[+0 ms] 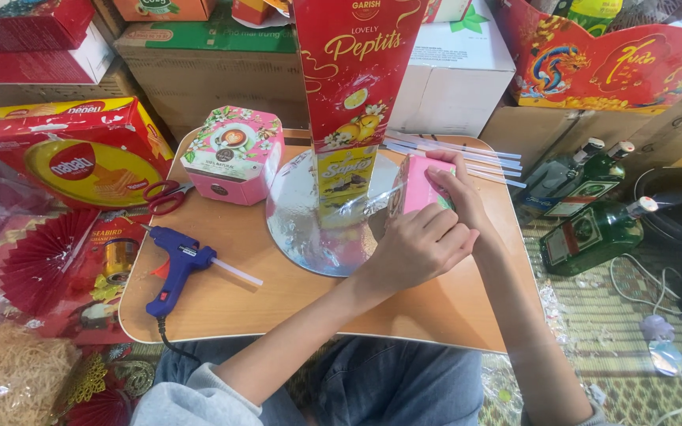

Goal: Assembling and folding small decorative gift boxes by hand

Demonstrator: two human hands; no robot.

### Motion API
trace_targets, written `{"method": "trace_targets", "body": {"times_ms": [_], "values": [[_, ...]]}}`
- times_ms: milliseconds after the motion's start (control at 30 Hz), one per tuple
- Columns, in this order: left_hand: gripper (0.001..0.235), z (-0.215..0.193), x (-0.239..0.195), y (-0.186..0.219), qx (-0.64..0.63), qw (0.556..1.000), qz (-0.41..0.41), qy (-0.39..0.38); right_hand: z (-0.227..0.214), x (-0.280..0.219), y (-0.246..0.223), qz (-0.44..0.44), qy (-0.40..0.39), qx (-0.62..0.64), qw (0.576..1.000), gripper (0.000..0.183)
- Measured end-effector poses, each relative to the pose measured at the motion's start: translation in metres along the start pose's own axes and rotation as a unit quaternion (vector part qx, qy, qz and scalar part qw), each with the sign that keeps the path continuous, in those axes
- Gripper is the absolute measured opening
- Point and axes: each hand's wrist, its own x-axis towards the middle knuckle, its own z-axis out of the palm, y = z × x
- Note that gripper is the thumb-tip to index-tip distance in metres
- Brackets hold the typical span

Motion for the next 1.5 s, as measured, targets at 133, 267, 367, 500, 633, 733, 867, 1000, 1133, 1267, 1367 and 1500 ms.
{"method": "trace_targets", "body": {"times_ms": [133, 267, 367, 500, 633, 733, 867, 1000, 1133, 1267, 1367, 1500], "values": [[0.029, -0.004, 0.006, 0.002, 0.032, 0.999, -0.031, 0.021, 0.005, -0.004, -0.007, 0.003, 0.015, 0.017, 1.0, 0.043], [0.034, -0.006, 0.006, -0.002, 0.003, 0.998, -0.029, -0.047, -0.002, 0.004, 0.007, 0.012, 0.006, 0.076, 0.997, 0.042], [0.035, -0.006, 0.006, -0.004, -0.025, 0.998, -0.019, -0.055, -0.006, 0.004, 0.012, 0.009, 0.005, 0.081, 0.997, 0.042], [0.04, -0.004, 0.004, -0.005, -0.04, 0.997, -0.017, -0.059, -0.006, 0.003, 0.012, 0.005, 0.01, 0.076, 0.997, 0.042], [0.042, -0.008, 0.0, -0.008, -0.044, 0.997, -0.029, -0.047, -0.003, -0.004, 0.009, -0.021, 0.015, 0.069, 0.997, 0.041], [0.043, -0.009, 0.002, -0.014, -0.089, 0.992, -0.058, -0.065, -0.001, -0.008, 0.003, -0.037, 0.021, 0.052, 0.998, 0.04], [0.051, -0.029, 0.017, -0.018, -0.234, 0.948, -0.175, -0.128, 0.01, -0.018, -0.01, -0.089, 0.022, 0.005, 0.996, 0.039], [0.046, -0.037, 0.014, -0.021, -0.323, 0.902, -0.238, -0.159, 0.005, -0.008, 0.002, -0.066, 0.032, 0.065, 0.995, 0.041], [0.015, -0.044, 0.009, -0.003, -0.165, 0.979, -0.101, -0.069, 0.006, -0.007, 0.007, -0.073, 0.033, 0.062, 0.995, 0.038], [0.017, -0.031, 0.007, -0.001, -0.062, 0.998, -0.018, -0.024, -0.002, 0.001, 0.019, -0.075, 0.038, 0.065, 0.994, 0.039], [0.028, -0.018, 0.005, -0.002, -0.002, 1.0, 0.0, -0.028, -0.002, -0.001, 0.014, -0.065, 0.034, 0.066, 0.995, 0.04], [0.033, -0.005, 0.005, -0.005, -0.031, 0.998, 0.006, -0.061, -0.002, 0.0, 0.016, -0.054, 0.028, 0.076, 0.995, 0.042]]}}
